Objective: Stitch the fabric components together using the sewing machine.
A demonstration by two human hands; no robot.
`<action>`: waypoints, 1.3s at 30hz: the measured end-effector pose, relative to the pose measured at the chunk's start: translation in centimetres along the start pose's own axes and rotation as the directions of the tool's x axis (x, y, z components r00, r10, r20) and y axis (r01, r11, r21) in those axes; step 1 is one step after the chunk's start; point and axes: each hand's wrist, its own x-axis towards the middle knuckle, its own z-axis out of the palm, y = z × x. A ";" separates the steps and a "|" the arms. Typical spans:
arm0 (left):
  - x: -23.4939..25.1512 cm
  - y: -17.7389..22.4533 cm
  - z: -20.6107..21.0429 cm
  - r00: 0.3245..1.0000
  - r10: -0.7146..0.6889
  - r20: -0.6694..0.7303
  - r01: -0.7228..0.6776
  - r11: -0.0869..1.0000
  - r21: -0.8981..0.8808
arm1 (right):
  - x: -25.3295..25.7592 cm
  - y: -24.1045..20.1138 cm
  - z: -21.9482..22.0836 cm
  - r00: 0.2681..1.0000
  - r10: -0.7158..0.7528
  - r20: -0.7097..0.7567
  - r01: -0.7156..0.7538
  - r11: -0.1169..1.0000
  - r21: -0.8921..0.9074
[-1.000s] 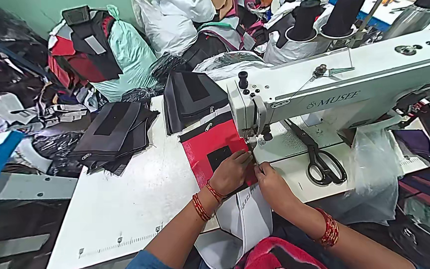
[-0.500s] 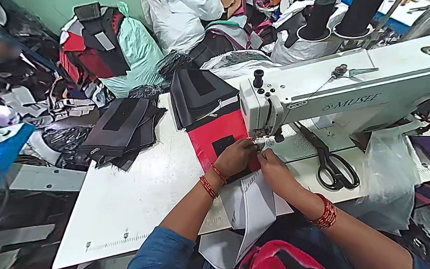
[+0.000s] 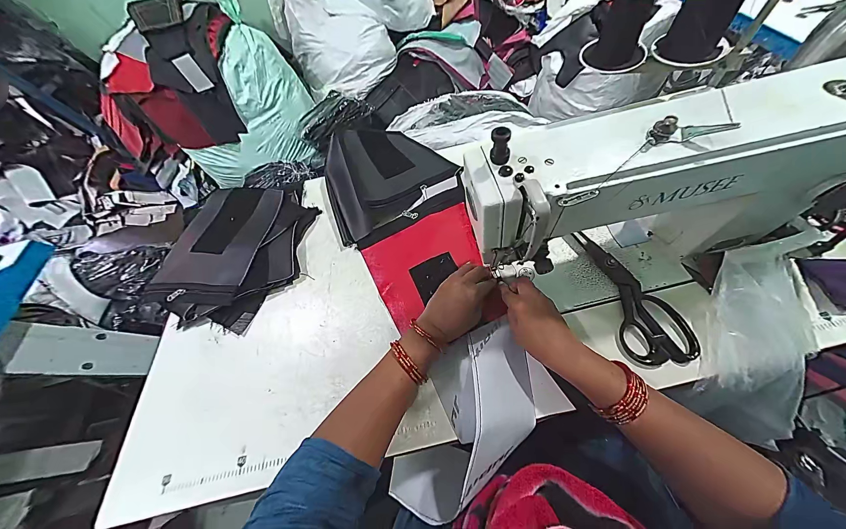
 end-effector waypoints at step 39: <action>1.0 10.0 -1.2 0.793 -0.450 0.410 0.329 0.884 0.332 | -3.5 3.7 -0.2 0.999 0.023 -0.035 -0.002 0.862 0.506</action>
